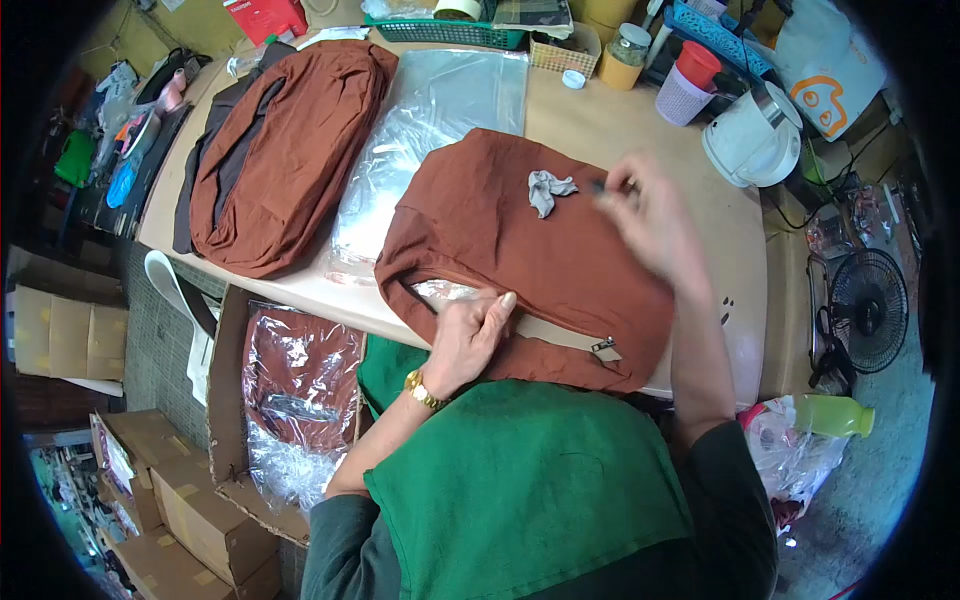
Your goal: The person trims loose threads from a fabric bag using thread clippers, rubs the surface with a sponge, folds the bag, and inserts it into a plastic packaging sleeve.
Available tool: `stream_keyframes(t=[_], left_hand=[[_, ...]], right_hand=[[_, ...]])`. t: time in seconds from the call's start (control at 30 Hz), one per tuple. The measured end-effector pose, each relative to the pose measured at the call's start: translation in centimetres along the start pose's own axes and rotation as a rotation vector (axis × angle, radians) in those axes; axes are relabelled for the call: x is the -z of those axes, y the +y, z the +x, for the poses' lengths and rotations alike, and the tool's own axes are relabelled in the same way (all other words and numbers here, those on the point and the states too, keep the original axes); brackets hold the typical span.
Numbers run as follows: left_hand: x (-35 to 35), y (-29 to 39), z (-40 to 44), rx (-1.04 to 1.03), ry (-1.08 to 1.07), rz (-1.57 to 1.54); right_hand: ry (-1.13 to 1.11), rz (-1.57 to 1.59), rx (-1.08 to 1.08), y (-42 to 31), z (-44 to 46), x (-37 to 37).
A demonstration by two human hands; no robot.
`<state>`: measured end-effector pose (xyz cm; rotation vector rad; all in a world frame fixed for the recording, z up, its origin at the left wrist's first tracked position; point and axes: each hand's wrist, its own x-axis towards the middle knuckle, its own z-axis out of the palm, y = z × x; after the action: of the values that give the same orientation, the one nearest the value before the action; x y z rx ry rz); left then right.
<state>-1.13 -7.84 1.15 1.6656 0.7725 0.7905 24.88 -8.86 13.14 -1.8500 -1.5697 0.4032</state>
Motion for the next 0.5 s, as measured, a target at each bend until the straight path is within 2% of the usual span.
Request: stream_keyframes(t=[0.03, 0.07, 0.1, 0.17, 0.23, 0.27, 0.33, 0.4, 0.47, 0.5], left_hand=[[0.3, 0.9, 0.0, -0.275, 0.147, 0.279], [1.1, 2.4, 0.0, -0.317, 0.173, 0.471], [2.0, 3.2, 0.3, -0.355, 0.193, 0.670], [3.1, 4.2, 0.9, -0.334, 0.191, 0.831], [4.5, 3.2, 0.9, -0.314, 0.137, 0.915], [5.0, 2.7, 1.0, -0.295, 0.087, 0.996], [5.2, 2.1, 1.0, -0.272, 0.073, 1.006], [5.2, 1.8, 0.9, -0.248, 0.050, 1.014], [5.1, 1.9, 1.1, -0.226, 0.064, 0.991], [5.3, 1.8, 1.1, -0.227, 0.061, 0.991]], right_hand=[[0.076, -0.073, 0.060, 2.6, 2.1, 0.4], [0.152, -0.147, 0.119, 5.6, 4.2, 0.2], [0.138, -0.195, 0.089, 7.8, 6.3, -0.1], [0.126, -0.239, 0.060, 9.8, 8.2, -1.1], [0.279, -0.480, 0.155, 9.3, 8.6, -2.1], [0.280, -0.477, 0.158, 9.1, 8.5, -2.6], [0.180, -0.248, 0.206, 5.3, 6.2, -3.5], [-0.122, -0.137, 0.156, 1.0, 2.2, -5.0], [0.000, -0.318, 0.313, 1.8, -0.9, -9.2], [0.001, -0.318, 0.310, 3.6, -1.1, -10.6]])
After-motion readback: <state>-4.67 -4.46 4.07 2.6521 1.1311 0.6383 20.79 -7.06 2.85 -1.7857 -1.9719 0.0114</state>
